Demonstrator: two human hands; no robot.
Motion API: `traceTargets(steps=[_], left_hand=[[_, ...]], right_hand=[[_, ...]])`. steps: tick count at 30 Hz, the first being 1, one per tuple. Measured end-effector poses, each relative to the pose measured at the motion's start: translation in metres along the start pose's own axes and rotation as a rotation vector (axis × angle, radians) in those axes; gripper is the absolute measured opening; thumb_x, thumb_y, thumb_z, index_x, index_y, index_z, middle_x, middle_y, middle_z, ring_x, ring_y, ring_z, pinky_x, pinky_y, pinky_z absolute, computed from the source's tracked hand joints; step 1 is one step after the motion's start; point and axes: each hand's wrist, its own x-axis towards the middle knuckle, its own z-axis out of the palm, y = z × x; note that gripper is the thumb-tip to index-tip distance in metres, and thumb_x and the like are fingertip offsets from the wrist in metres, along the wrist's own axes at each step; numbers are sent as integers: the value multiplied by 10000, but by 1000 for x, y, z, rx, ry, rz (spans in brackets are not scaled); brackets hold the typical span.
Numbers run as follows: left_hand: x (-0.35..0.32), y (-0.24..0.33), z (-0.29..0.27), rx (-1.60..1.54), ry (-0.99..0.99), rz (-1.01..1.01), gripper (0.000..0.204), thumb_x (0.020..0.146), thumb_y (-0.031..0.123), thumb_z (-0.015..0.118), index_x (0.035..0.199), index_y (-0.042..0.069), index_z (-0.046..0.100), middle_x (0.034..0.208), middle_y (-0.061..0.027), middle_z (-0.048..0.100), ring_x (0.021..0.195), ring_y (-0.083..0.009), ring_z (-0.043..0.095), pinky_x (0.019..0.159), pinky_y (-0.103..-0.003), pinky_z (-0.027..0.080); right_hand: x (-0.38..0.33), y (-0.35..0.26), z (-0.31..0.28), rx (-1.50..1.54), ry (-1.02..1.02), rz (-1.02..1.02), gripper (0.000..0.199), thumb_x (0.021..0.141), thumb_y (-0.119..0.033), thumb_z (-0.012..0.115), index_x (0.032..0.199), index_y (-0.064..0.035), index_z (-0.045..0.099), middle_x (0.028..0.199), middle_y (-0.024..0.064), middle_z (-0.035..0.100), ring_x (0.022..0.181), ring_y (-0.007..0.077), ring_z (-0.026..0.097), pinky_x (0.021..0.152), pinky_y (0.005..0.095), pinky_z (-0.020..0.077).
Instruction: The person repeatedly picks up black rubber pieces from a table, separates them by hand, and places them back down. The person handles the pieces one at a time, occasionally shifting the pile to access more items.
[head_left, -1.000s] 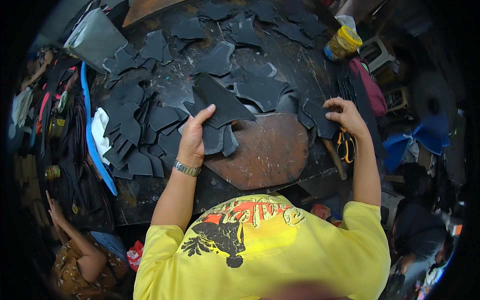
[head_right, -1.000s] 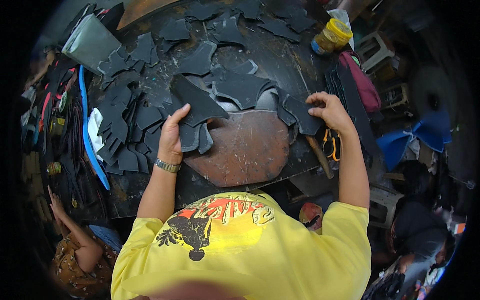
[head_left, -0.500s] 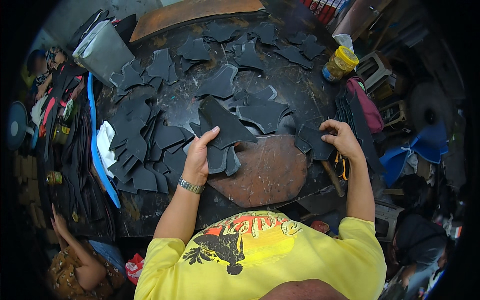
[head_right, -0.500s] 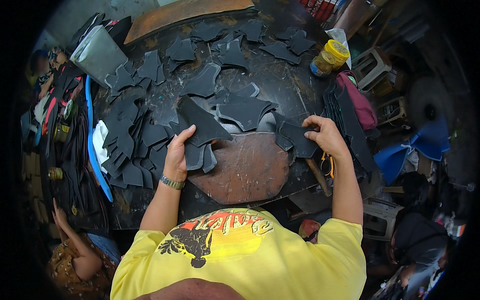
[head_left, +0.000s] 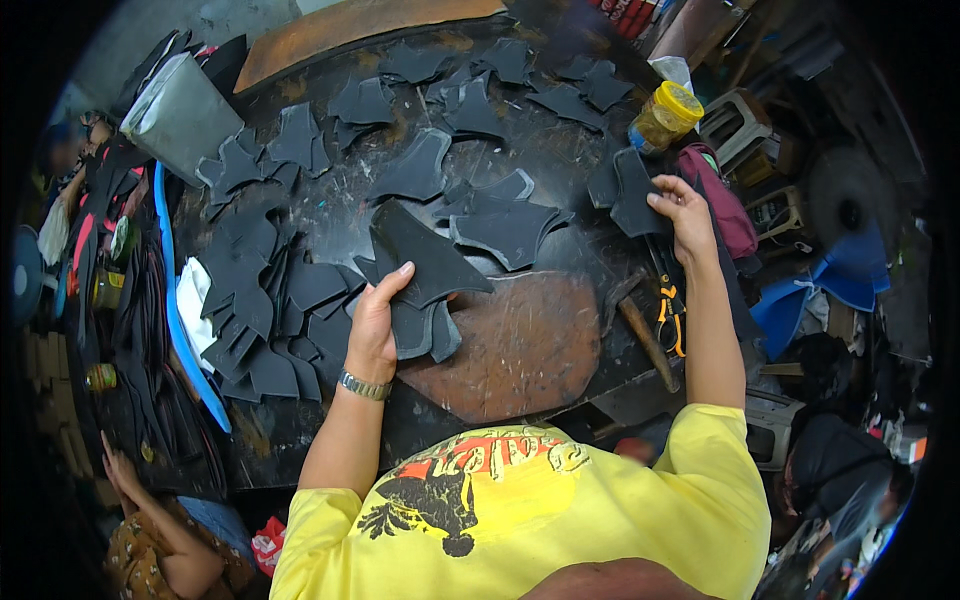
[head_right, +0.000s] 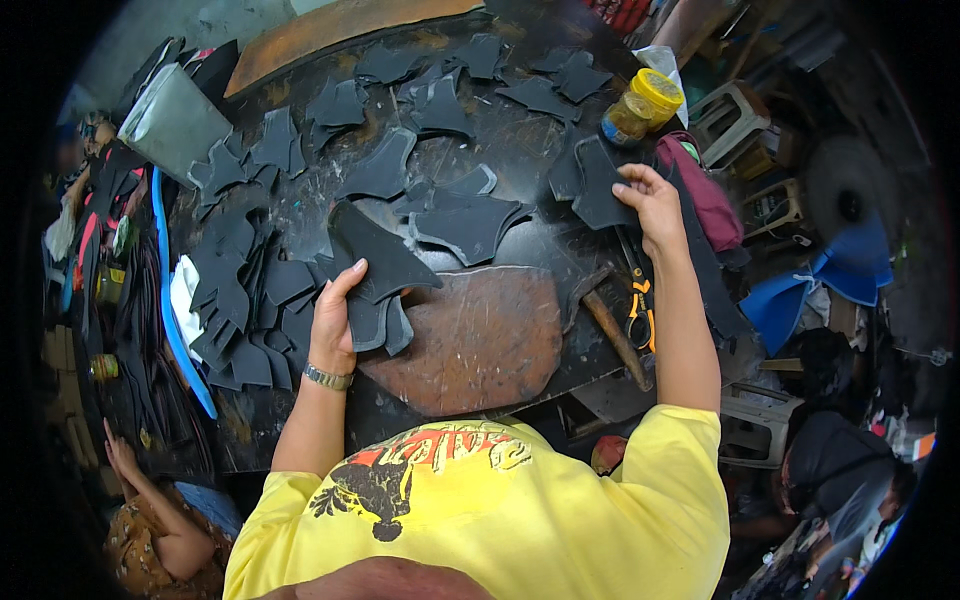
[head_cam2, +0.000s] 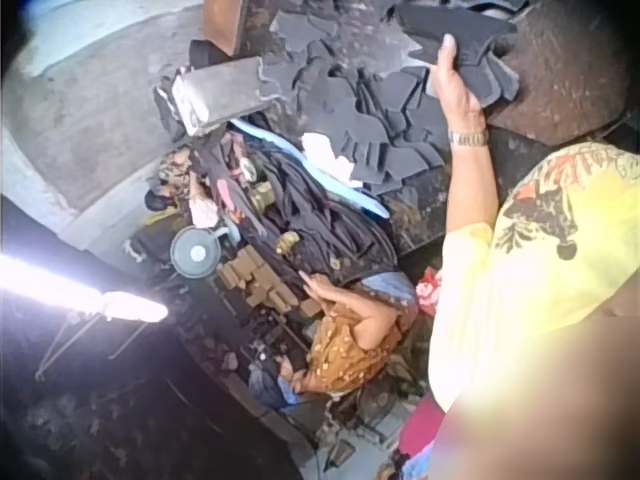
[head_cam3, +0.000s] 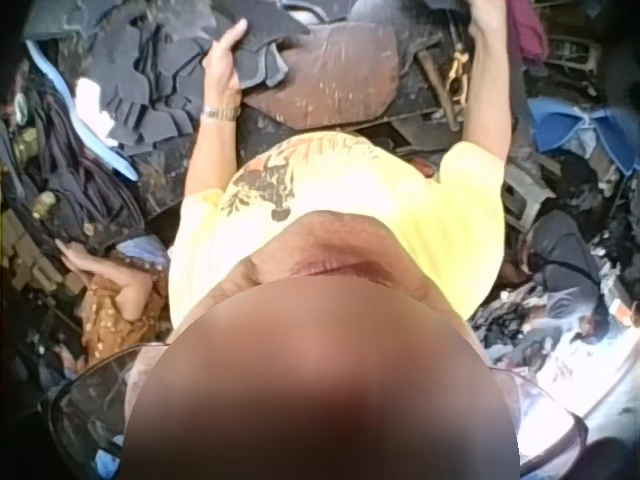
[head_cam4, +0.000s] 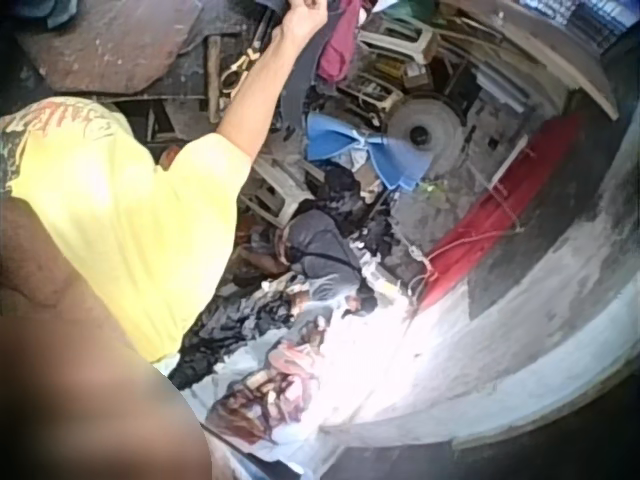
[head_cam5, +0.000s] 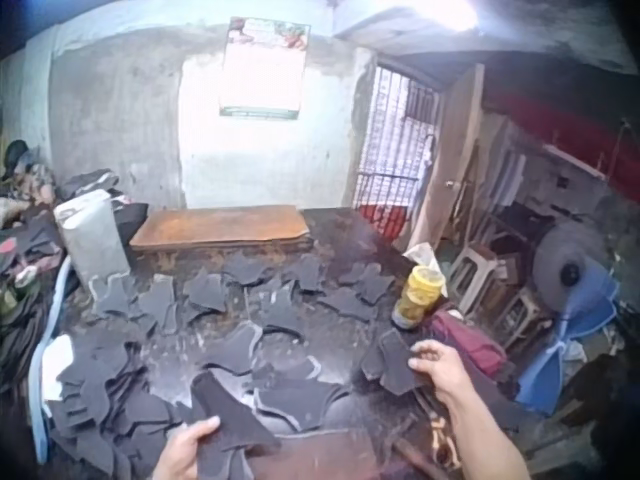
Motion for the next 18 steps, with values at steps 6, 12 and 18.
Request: traceTargets(steps=[6, 12, 18], left_hand=[[2, 3, -7, -29, 8, -21, 250, 914, 58, 600, 1111, -95, 584, 1029, -218, 680, 884, -339, 701, 810, -459, 601], [1, 1, -8, -64, -2, -31, 242, 924, 75, 594, 1097, -94, 590, 1014, -223, 682, 878, -335, 704, 796, -443, 608], [4, 2, -9, -92, -5, -53, 275, 940, 108, 577, 1118, -102, 571, 1028, -229, 675, 871, -347, 704, 779, -440, 615]], right_hand=[[51, 26, 30, -17, 17, 76, 293, 788, 16, 714, 1076, -10, 662, 887, -2, 621, 816, 91, 576, 775, 226, 446], [72, 34, 37, -192, 49, 80, 279, 793, -44, 724, 1065, -2, 676, 931, 38, 657, 861, 130, 595, 790, 255, 448], [64, 29, 29, -136, 48, 108, 234, 816, -80, 725, 1034, -13, 675, 941, 31, 647, 891, 131, 583, 832, 258, 432]])
